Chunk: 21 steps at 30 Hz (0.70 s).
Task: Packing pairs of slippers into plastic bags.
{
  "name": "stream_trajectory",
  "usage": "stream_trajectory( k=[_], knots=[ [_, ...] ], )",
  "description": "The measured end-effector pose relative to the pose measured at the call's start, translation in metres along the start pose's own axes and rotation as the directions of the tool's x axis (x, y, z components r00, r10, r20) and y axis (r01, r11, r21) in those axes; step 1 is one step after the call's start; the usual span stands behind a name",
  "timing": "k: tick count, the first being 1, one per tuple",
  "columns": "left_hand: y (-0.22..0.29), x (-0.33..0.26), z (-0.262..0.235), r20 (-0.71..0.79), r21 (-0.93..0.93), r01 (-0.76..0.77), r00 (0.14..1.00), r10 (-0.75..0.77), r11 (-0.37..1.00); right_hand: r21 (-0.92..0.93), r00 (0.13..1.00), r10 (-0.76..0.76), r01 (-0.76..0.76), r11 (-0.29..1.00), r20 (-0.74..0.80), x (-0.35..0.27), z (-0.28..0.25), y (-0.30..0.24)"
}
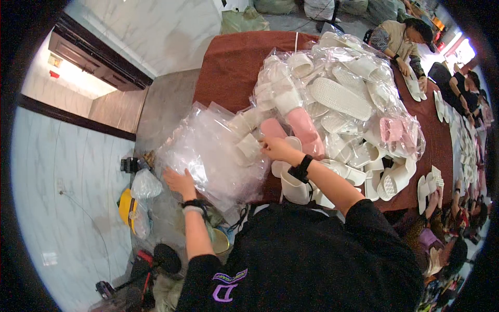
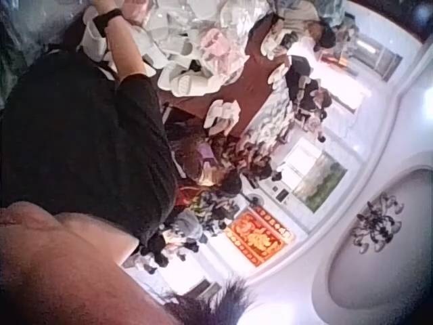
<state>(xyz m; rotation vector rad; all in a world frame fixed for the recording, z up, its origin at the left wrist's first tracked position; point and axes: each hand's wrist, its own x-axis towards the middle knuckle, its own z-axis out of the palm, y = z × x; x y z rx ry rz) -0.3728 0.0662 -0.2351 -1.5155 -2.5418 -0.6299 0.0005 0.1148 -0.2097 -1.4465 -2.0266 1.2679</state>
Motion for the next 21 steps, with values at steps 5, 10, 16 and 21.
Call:
stream_trajectory(
  k=[5, 10, 16, 21],
  knots=[
    [0.053, -0.023, -0.018, 0.352, 0.131, -0.398, 0.875, 0.332, 0.908, -0.196, 0.999, 0.021, -0.027, 0.980, -0.034, 0.045, 0.036, 0.020],
    [0.012, 0.000, 0.019, 0.549, 0.039, -0.422, 0.767, 0.334, 0.906, 0.005, 0.909, 0.217, -0.231, 0.973, -0.356, 0.084, 0.076, 0.051],
    [0.001, 0.004, 0.037, 0.653, -0.027, -0.392, 0.689, 0.313, 0.919, -0.158, 0.927, 0.282, -0.326, 0.932, -0.249, 0.077, 0.065, 0.034],
    [0.002, 0.005, 0.035, 0.636, -0.047, -0.415, 0.689, 0.348, 0.908, 0.183, 0.898, 0.375, -0.338, 0.923, -0.230, 0.065, 0.015, 0.027]
  ],
)
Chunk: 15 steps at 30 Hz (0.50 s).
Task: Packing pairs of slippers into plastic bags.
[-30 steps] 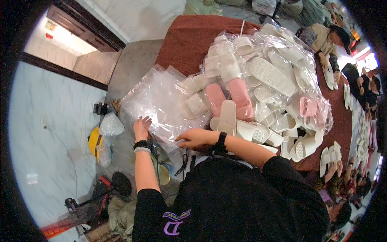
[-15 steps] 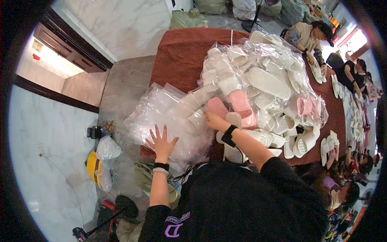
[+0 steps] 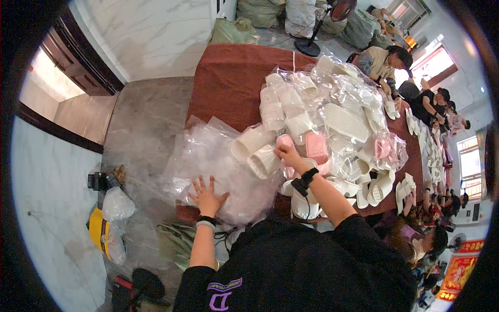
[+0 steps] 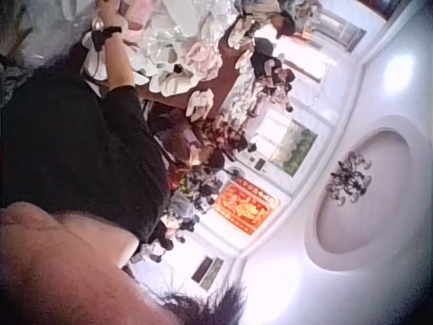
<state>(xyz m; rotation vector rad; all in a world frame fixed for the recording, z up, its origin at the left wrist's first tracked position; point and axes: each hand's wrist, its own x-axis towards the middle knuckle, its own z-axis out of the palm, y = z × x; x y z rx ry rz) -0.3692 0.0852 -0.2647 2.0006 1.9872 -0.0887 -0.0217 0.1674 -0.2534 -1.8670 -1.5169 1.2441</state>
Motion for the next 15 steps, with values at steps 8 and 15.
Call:
stream_trajectory(
  k=[8, 15],
  knots=[
    [0.003, 0.002, -0.004, 0.011, 0.029, -0.014, 1.000, 0.013, 0.999, 0.724, 0.989, 0.022, 0.092, 0.683, -0.146, -0.082, -0.146, -0.069],
    [0.127, -0.016, -0.108, -0.240, -0.714, -0.314, 0.949, 0.202, 0.625, 0.909, 0.962, -0.200, 0.248, 0.335, -0.188, -0.160, -0.196, -0.041]
  ],
)
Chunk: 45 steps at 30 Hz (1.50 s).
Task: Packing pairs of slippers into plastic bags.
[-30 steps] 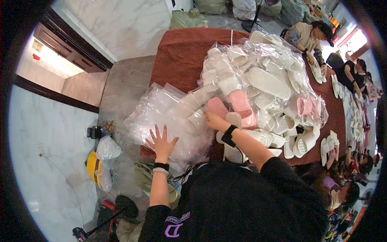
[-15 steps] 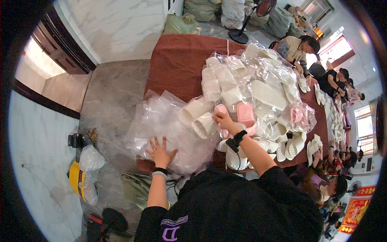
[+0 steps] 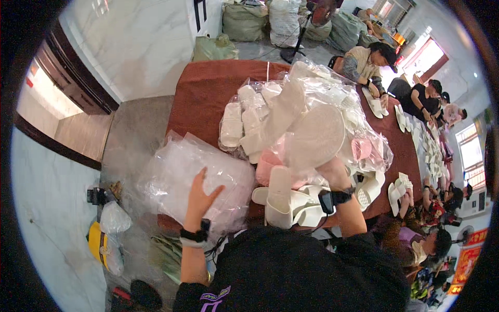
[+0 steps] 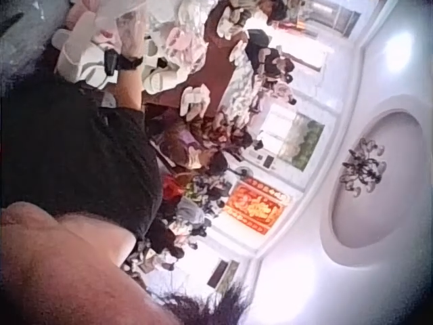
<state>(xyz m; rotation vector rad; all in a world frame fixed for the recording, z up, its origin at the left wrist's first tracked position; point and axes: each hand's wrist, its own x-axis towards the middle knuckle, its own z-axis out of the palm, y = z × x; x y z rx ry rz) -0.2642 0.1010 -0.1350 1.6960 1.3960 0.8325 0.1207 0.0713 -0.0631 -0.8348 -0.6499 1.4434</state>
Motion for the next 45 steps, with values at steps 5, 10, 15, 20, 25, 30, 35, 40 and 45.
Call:
stream_trajectory(
  k=[5, 10, 15, 20, 25, 30, 35, 40, 45],
  knots=[
    [0.177, -0.018, 0.059, 0.238, -0.672, -0.219, 0.841, 0.486, 0.707, -0.637, 0.976, -0.103, 0.205, 0.743, 0.193, -0.053, -0.026, -0.035],
    [0.171, 0.000, 0.128, 0.403, -0.857, 0.338, 0.910, 0.096, 0.390, -0.915, 0.904, -0.190, 0.400, 0.053, 0.384, -0.089, -0.010, -0.043],
    [0.110, 0.009, 0.170, 0.404, -0.373, 0.176, 0.915, -0.011, 0.911, -0.955, 0.946, 0.128, 0.294, 0.046, 0.297, -0.123, -0.053, -0.032],
    [0.115, 0.022, 0.176, 0.316, -0.386, 0.186, 0.947, -0.060, 0.904, -0.978, 0.995, -0.092, -0.004, 0.207, -0.024, -0.130, -0.106, -0.029],
    [0.230, 0.037, 0.160, 0.328, -0.151, -0.257, 0.898, 0.293, 0.955, -0.934, 0.913, -0.240, -0.353, -0.054, -0.331, -0.141, -0.151, -0.025],
    [0.294, 0.070, 0.159, 0.318, -0.023, -0.660, 0.708, 0.631, 0.751, -0.928, 0.913, -0.194, -0.324, 0.183, -0.358, -0.144, -0.145, -0.025],
    [0.320, 0.083, 0.169, 0.435, 0.017, -0.880, 0.433, 0.789, 0.474, -0.879, 0.900, -0.287, -0.179, 0.443, -0.328, -0.149, -0.143, -0.034],
    [0.332, 0.072, 0.161, 0.377, -0.002, -0.855, 0.480, 0.792, 0.519, -0.817, 0.804, -0.578, 0.236, 0.525, -0.139, -0.142, -0.127, -0.069],
    [0.324, 0.076, 0.169, 0.404, 0.012, -0.885, 0.430, 0.807, 0.466, -0.734, 0.747, -0.648, 0.357, 0.578, -0.147, -0.095, -0.104, -0.101]
  ],
)
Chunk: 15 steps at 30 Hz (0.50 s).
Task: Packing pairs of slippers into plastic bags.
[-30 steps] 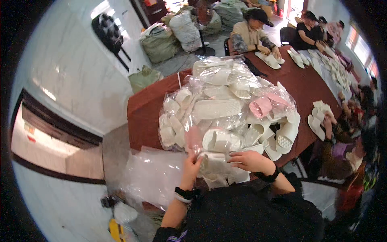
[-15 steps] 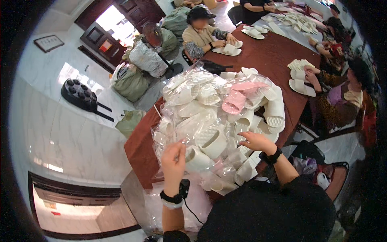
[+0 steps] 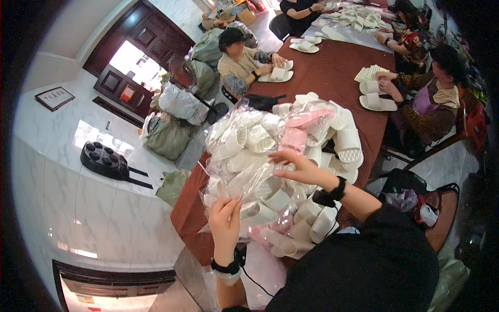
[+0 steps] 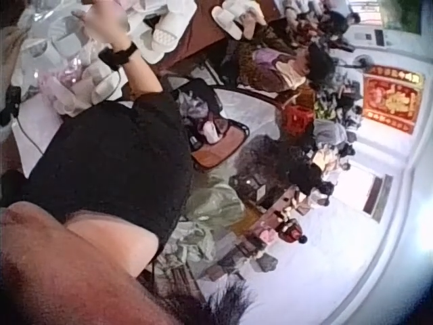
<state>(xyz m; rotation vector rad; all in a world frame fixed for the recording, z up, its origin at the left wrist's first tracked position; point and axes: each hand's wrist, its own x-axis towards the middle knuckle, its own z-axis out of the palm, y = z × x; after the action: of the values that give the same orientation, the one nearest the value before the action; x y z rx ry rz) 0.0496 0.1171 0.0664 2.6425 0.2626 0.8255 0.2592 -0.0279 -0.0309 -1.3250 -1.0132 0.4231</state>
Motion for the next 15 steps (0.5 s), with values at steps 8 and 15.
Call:
stream_trajectory(
  k=[8, 15],
  knots=[
    [-0.057, -0.045, -0.024, 0.140, 0.126, 0.445, 0.877, -0.460, 0.887, 0.033, 0.996, -0.085, 0.086, 0.996, -0.035, 0.041, 0.037, -0.020],
    [-0.049, -0.048, -0.031, -0.036, -0.111, 0.272, 0.960, -0.277, 0.956, 0.092, 0.986, -0.103, 0.115, 0.989, -0.135, 0.043, 0.030, -0.018]
  ],
)
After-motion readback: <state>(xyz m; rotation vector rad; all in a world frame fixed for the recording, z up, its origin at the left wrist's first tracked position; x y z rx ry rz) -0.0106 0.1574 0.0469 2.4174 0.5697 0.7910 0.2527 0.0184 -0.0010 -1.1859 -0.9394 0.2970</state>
